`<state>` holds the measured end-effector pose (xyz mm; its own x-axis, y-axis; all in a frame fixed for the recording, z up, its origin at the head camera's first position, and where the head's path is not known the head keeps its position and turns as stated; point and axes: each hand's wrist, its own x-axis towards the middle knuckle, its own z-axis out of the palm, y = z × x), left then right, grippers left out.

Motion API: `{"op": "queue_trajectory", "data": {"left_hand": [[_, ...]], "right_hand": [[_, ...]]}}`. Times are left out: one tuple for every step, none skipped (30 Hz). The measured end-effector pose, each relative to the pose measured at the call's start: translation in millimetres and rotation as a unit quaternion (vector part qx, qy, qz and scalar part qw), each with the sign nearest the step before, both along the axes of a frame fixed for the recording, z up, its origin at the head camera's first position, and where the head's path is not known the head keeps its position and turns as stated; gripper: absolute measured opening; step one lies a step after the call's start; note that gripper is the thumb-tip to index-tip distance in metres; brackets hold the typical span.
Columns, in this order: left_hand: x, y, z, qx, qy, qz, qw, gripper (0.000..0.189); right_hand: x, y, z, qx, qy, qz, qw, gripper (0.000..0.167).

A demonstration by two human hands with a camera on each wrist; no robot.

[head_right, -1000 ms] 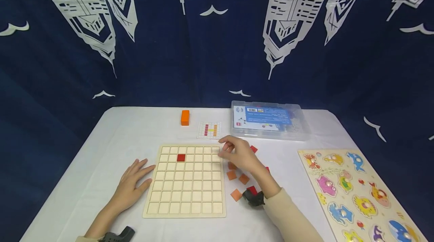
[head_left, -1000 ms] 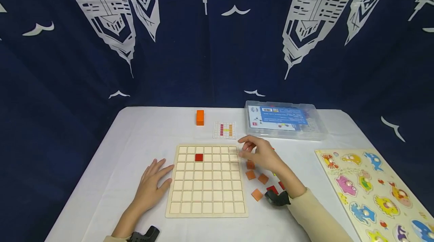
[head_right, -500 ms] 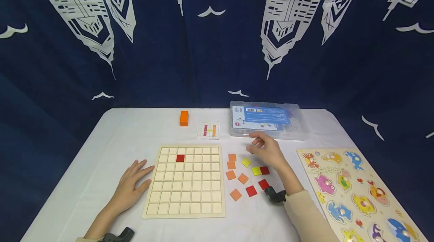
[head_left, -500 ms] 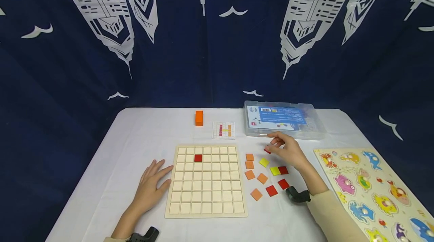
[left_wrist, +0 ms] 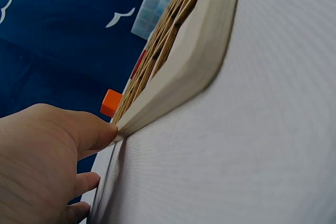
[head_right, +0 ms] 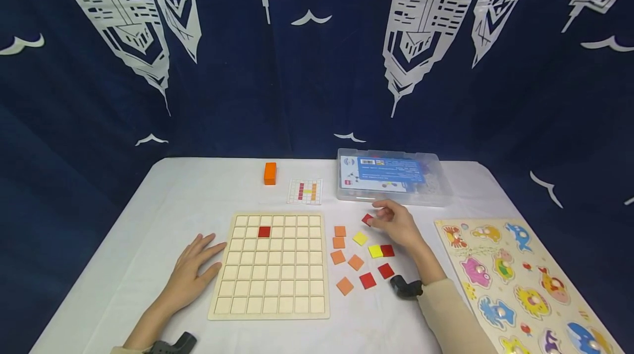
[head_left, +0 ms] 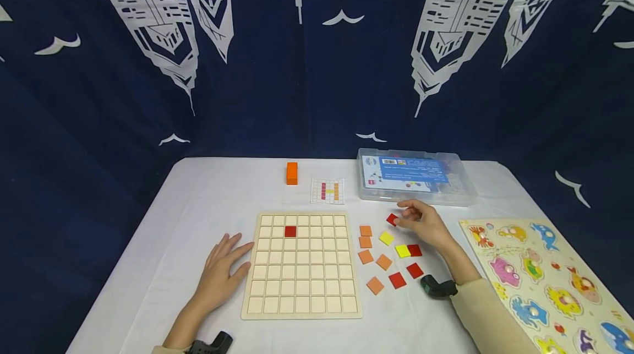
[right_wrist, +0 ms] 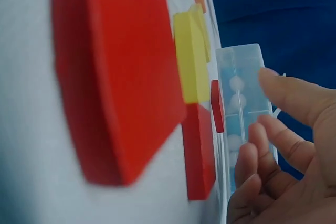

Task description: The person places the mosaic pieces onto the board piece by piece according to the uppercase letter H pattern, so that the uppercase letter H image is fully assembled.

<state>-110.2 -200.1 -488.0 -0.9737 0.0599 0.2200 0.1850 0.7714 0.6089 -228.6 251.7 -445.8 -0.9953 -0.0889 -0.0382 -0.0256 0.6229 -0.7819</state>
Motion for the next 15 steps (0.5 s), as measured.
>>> {"op": "queue_trajectory", "data": {"left_hand": [[0.1, 0.0, 0.0, 0.0, 0.0, 0.0, 1.0, 0.04], [0.1, 0.0, 0.0, 0.001, 0.0, 0.0, 1.0, 0.04], [0.2, 0.0, 0.1, 0.001, -0.001, 0.0, 1.0, 0.04], [0.3, 0.0, 0.1, 0.002, -0.001, 0.0, 1.0, 0.04], [0.3, 0.0, 0.2, 0.002, -0.002, 0.0, 1.0, 0.04], [0.4, 0.1, 0.4, 0.003, -0.002, 0.0, 1.0, 0.04], [0.4, 0.1, 0.5, 0.002, -0.003, 0.0, 1.0, 0.04], [0.4, 0.2, 0.6, 0.001, -0.003, 0.001, 1.0, 0.04], [0.4, 0.2, 0.8, 0.001, -0.003, 0.001, 1.0, 0.04], [0.4, 0.3, 0.9, 0.0, -0.003, 0.001, 1.0, 0.04], [0.4, 0.3, 1.0, 0.0, -0.003, 0.001, 1.0, 0.04], [0.4, 0.3, 1.1, -0.001, -0.003, 0.001, 1.0, 0.04], [0.4, 0.2, 1.1, -0.001, -0.004, 0.001, 1.0, 0.04], [0.4, 0.2, 1.1, -0.001, -0.004, 0.001, 1.0, 0.04], [0.4, 0.2, 1.1, -0.001, -0.004, 0.001, 1.0, 0.04]], "right_hand": [[-0.4, 1, -1.6, -0.003, -0.005, -0.002, 1.0, 0.045], [-0.7, 1, -3.0, -0.006, -0.009, -0.005, 0.9999, 0.044], [-1.0, 1, -4.6, -0.006, -0.012, -0.006, 0.9999, 0.044], [-1.2, 2, -5.9, -0.006, -0.015, -0.007, 0.9998, 0.044], [-1.5, 2, -7.2, -0.005, -0.017, -0.007, 0.9998, 0.044], [-1.8, 2, -8.5, -0.005, -0.019, -0.009, 0.9998, 0.043], [-1.9, 2, -9.5, -0.004, -0.019, -0.008, 0.9998, 0.043], [-2.1, 2, -10.5, -0.002, -0.018, -0.005, 0.9998, 0.043], [-2.4, 2, -11.5, 0.0, -0.017, -0.003, 0.9998, 0.043], [-2.6, 2, -12.3, 0.002, -0.017, -0.001, 0.9999, 0.043], [-2.8, 2, -13.0, 0.004, -0.016, 0.0, 0.9999, 0.043], [-2.9, 2, -13.7, 0.005, -0.016, 0.0, 0.9999, 0.043], [-2.9, 1, -14.4, 0.007, -0.015, 0.001, 0.9999, 0.042], [-2.9, 1, -15.0, 0.009, -0.015, 0.001, 0.9998, 0.042], [-3.0, 1, -15.4, 0.01, -0.014, 0.0, 0.9999, 0.042]]}}
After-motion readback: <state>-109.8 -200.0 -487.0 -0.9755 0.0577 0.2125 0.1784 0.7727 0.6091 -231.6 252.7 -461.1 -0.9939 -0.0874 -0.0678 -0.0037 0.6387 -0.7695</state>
